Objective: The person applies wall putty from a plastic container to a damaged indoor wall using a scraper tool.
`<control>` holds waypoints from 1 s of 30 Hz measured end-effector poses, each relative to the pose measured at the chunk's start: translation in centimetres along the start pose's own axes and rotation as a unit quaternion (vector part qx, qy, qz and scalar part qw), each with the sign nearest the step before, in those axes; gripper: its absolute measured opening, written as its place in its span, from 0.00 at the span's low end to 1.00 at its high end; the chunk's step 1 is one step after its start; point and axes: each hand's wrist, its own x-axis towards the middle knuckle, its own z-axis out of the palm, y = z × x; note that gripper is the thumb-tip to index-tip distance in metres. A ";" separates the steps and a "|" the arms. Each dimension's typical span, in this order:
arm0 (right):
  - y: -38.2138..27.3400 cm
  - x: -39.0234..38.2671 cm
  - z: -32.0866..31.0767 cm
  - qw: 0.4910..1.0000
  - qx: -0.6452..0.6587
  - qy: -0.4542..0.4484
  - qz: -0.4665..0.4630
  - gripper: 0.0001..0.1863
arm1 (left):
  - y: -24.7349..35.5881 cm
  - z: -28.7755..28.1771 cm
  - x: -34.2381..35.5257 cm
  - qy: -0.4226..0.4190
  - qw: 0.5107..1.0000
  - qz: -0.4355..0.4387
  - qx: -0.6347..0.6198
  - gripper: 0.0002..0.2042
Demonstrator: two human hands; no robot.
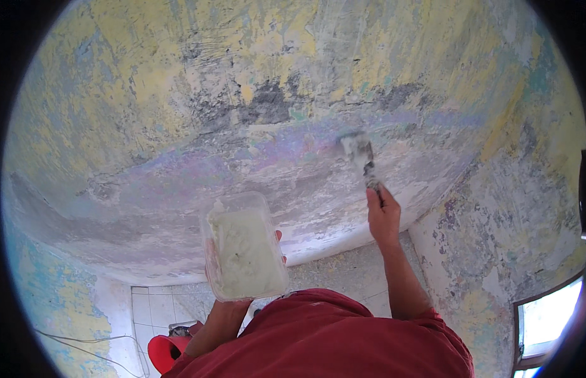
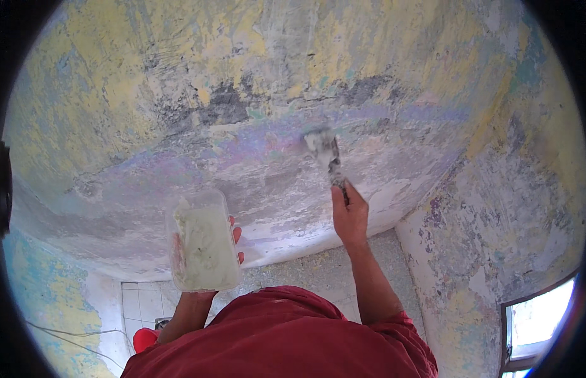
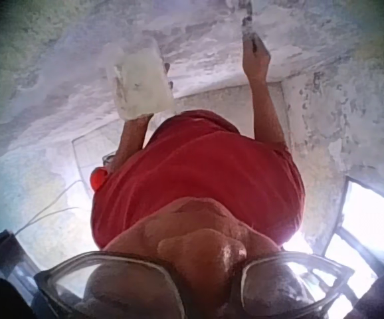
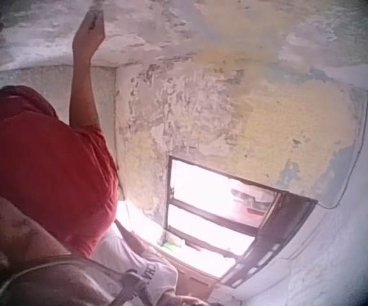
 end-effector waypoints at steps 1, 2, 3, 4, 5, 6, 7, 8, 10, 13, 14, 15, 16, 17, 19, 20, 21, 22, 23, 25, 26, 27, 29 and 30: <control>-0.8 0.8 -0.1 1.000 0.001 -0.003 -0.001 0.14 | 0.2 -0.1 0.0 -0.011 1.000 -0.001 -0.012 0.46; -2.1 2.1 0.0 0.998 0.000 0.022 -0.067 0.11 | 0.2 -0.2 -0.1 -0.022 0.999 -0.001 -0.023 0.46; -3.1 3.2 0.0 0.990 -0.003 0.050 -0.132 0.10 | 0.1 -0.4 0.0 -0.022 0.999 0.000 -0.024 0.46; -3.8 4.2 -0.1 0.990 -0.003 0.048 -0.133 0.10 | -0.1 -0.5 0.2 -0.014 1.000 0.001 -0.018 0.46; -4.6 5.1 0.1 0.995 0.023 0.042 -0.088 0.11 | -0.2 -0.4 0.2 -0.006 1.000 0.007 -0.008 0.46; -5.0 5.7 0.2 0.997 0.049 0.035 -0.043 0.11 | -0.1 -0.2 0.3 -0.006 1.000 0.014 -0.006 0.46; -4.2 5.8 0.3 0.997 0.053 0.029 -0.046 0.11 | -0.1 -0.1 0.3 -0.017 1.000 0.012 0.015 0.46; -2.4 5.6 0.5 0.998 0.051 0.018 -0.030 0.11 | 0.0 0.1 0.3 -0.027 0.999 0.011 0.035 0.46; 1.1 4.1 0.7 0.999 0.042 0.002 0.012 0.12 | -0.2 -0.1 0.3 -0.005 0.999 0.033 0.036 0.47; 5.1 -1.2 0.5 0.994 0.043 -0.045 0.089 0.13 | -0.1 -0.2 -0.6 0.029 0.997 0.067 0.037 0.47; 5.0 -2.5 0.4 0.994 0.045 -0.055 0.087 0.13 | -0.2 -0.3 -0.9 0.039 0.996 0.073 0.036 0.48; 4.1 -3.8 0.3 0.984 0.080 -0.087 0.136 0.13 | -0.2 -0.4 -1.3 0.042 0.995 0.082 0.036 0.48; 3.3 -4.4 0.4 0.969 0.113 -0.120 0.184 0.14 | -0.3 -0.5 -1.6 0.046 0.994 0.091 0.036 0.48; 2.6 -4.2 0.5 0.969 0.113 -0.127 0.182 0.14 | -0.6 -0.5 -1.8 0.048 0.993 0.099 0.036 0.47; 1.2 -3.4 0.9 0.964 0.166 -0.171 0.120 0.13 | -0.9 -0.6 -2.3 0.051 0.992 0.108 0.034 0.47; 0.0 -2.9 1.4 0.963 0.166 -0.177 0.118 0.13 | -1.2 -0.6 -2.5 0.052 0.992 0.108 0.031 0.47; -1.3 -2.0 2.2 0.964 0.186 -0.176 0.075 0.13 | -1.4 -0.8 -2.7 0.052 0.992 0.114 0.031 0.47; -2.3 -1.2 3.1 0.962 0.206 -0.175 0.032 0.13 | -1.7 -1.0 -2.8 0.053 0.991 0.122 0.004 0.45; -2.9 -0.7 4.1 0.961 0.207 -0.180 0.030 0.13 | -1.9 -1.0 -3.1 0.054 0.990 0.128 -0.024 0.43; -3.8 -0.1 6.2 0.942 0.260 -0.211 -0.033 0.11 | -1.7 -0.4 -4.0 0.054 0.989 0.132 -0.028 0.44; -4.5 -0.1 7.1 0.933 0.279 -0.224 -0.041 0.11 | -1.4 -0.1 -4.6 0.052 0.990 0.130 -0.033 0.44; -5.2 0.0 8.0 0.930 0.282 -0.231 -0.042 0.11 | -1.0 -0.1 -5.4 0.054 0.989 0.138 -0.031 0.44; -6.5 0.2 10.1 0.924 0.307 -0.226 -0.006 0.12 | 0.0 -0.2 -7.0 0.065 0.985 0.156 -0.026 0.44; -6.8 0.5 11.2 0.922 0.310 -0.231 -0.006 0.12 | 0.7 -0.1 -7.9 0.067 0.984 0.161 -0.025 0.44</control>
